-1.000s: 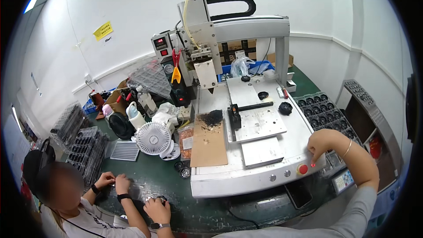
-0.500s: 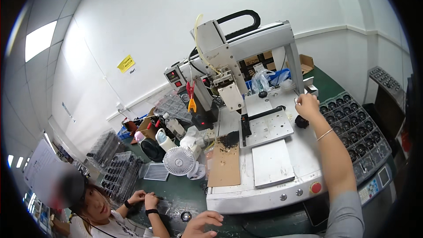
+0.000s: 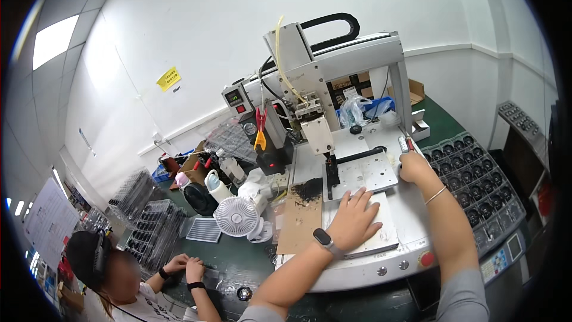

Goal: The person operates an automated machine by placing electronic components into a fixture, pressing control buttons to activate the machine, and assembling the parts together by hand.

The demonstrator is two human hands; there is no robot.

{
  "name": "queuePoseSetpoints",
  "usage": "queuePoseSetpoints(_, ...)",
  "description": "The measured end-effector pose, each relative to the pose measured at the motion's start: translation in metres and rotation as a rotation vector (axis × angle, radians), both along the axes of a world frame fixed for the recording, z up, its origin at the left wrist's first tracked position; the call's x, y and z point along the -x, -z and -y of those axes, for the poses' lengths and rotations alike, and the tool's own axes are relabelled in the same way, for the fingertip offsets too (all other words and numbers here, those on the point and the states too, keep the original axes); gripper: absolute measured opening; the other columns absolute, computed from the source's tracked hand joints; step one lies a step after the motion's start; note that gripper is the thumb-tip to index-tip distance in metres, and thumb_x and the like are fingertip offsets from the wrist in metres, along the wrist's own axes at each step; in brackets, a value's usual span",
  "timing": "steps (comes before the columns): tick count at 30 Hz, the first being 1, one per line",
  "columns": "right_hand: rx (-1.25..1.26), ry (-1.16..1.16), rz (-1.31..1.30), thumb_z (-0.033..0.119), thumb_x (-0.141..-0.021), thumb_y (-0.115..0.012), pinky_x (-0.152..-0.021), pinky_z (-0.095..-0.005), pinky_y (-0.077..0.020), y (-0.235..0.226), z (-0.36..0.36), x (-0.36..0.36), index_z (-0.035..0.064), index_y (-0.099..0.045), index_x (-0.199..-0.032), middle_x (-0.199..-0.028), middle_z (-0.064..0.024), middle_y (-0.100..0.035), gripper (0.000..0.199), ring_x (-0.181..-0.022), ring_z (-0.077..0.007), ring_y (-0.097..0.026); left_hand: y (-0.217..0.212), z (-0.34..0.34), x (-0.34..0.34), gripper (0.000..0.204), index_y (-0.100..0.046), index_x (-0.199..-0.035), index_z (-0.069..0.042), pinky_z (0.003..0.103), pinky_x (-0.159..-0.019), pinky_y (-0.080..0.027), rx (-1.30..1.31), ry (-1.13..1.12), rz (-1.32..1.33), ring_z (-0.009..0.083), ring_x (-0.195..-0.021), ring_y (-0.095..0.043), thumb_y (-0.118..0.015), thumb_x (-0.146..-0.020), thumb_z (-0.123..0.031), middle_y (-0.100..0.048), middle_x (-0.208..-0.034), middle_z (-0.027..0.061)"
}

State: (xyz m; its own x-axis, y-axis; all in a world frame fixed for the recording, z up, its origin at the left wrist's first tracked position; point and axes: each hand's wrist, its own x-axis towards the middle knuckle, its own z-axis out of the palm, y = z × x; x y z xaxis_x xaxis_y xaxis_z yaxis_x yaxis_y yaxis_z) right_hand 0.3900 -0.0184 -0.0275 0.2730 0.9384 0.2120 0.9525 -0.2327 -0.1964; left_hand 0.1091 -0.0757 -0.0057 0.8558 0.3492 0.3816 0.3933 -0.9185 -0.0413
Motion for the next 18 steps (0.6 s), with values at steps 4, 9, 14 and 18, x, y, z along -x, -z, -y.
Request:
queuePoseSetpoints(4,0.008,0.076,-0.072,0.014,-0.079,-0.063,-0.088,-0.0424,-0.0528,-0.019,0.010,0.009,0.0013,-0.070,-0.101,-0.107,-0.0224,-0.066,0.026,-0.101,-0.0367,-0.065,0.009,0.003,0.014,0.051,-0.053,-0.129,-0.002,0.060,-0.113,-0.021,0.118,-0.027,0.009,0.0407,-0.136,-0.036,-0.054,-0.093,-0.039,-0.046,-0.137,0.0264)
queuePoseSetpoints(9,-0.027,0.022,-0.103,0.013,-0.077,-0.065,-0.089,-0.0450,-0.0520,-0.030,0.021,0.011,-0.0026,-0.065,-0.104,-0.106,-0.0256,-0.066,0.031,-0.099,-0.0402,-0.065,0.012,0.002,0.016,0.056,-0.046,-0.135,-0.001,0.060,-0.112,-0.023,0.184,-0.056,-0.082,0.0407,-0.135,-0.038,-0.050,-0.096,-0.041,-0.044,-0.139,0.0256)
queuePoseSetpoints(14,-0.031,0.031,-0.109,0.013,-0.077,-0.068,-0.087,-0.0452,-0.0525,-0.029,0.018,0.010,-0.0034,-0.065,-0.104,-0.103,-0.0259,-0.066,0.032,-0.098,-0.0403,-0.065,0.016,0.000,0.017,0.056,-0.046,-0.135,0.000,0.057,-0.110,-0.029,0.179,-0.032,-0.034,0.0424,-0.132,-0.041,-0.050,-0.096,-0.040,-0.046,-0.136,0.0276)
queuePoseSetpoints(18,-0.115,0.097,-0.042,0.015,-0.078,-0.071,-0.084,-0.0455,-0.0538,-0.030,0.013,0.012,-0.0032,-0.063,-0.108,-0.103,-0.0238,-0.066,0.036,-0.097,-0.0393,-0.065,0.020,-0.001,0.017,0.054,-0.047,-0.133,0.001,0.056,-0.109,-0.030,0.128,-0.006,0.025,0.0429,-0.128,-0.044,-0.051,-0.095,-0.038,-0.048,-0.132,0.0279)
